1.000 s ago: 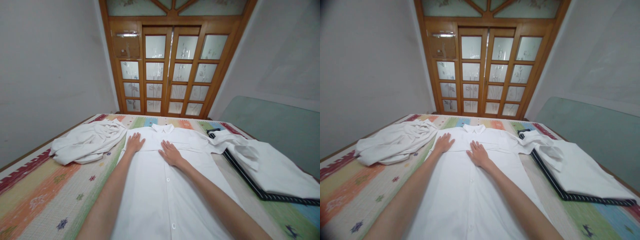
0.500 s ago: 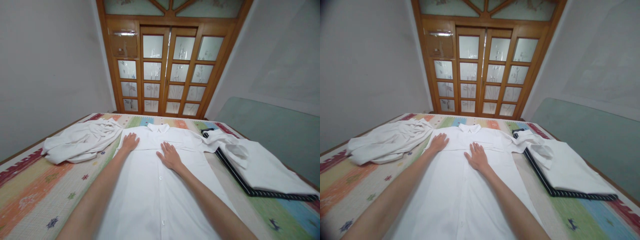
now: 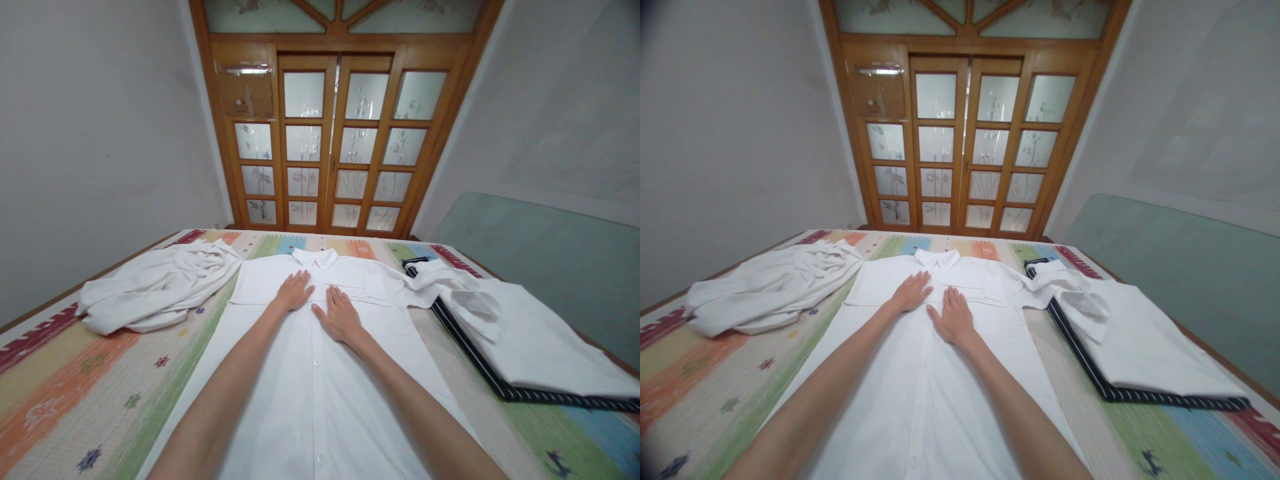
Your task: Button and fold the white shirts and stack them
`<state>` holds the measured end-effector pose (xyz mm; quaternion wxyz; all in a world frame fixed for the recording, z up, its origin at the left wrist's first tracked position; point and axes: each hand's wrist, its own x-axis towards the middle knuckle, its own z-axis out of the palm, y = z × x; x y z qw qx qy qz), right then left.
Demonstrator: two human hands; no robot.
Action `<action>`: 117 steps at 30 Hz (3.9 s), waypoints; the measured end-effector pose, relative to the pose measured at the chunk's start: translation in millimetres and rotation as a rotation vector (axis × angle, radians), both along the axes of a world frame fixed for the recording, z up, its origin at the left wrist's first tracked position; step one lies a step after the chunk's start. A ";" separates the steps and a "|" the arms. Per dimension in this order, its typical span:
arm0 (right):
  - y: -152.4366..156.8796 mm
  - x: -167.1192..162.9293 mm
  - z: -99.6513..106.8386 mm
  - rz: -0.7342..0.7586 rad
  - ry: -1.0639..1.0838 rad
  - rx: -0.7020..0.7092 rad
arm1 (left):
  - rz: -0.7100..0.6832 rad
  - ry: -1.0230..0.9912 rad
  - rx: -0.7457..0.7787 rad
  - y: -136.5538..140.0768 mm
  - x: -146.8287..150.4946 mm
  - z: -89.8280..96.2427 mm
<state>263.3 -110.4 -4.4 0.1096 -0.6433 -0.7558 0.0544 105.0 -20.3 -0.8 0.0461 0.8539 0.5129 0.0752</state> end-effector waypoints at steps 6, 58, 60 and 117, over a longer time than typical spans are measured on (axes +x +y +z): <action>6.4 19.6 -4.1 -0.101 -0.032 0.030 | 0.085 0.024 -0.023 -0.8 -6.6 1.0; 17.9 44.9 -3.0 -0.315 -0.023 0.041 | -0.056 -0.243 -0.046 8.8 36.1 3.0; 18.8 47.3 -3.4 -0.304 -0.017 0.036 | -0.075 -0.337 -0.046 11.5 30.5 1.8; 19.3 82.1 0.9 -0.441 -0.043 0.052 | 0.431 -0.006 0.078 -17.6 -86.0 0.4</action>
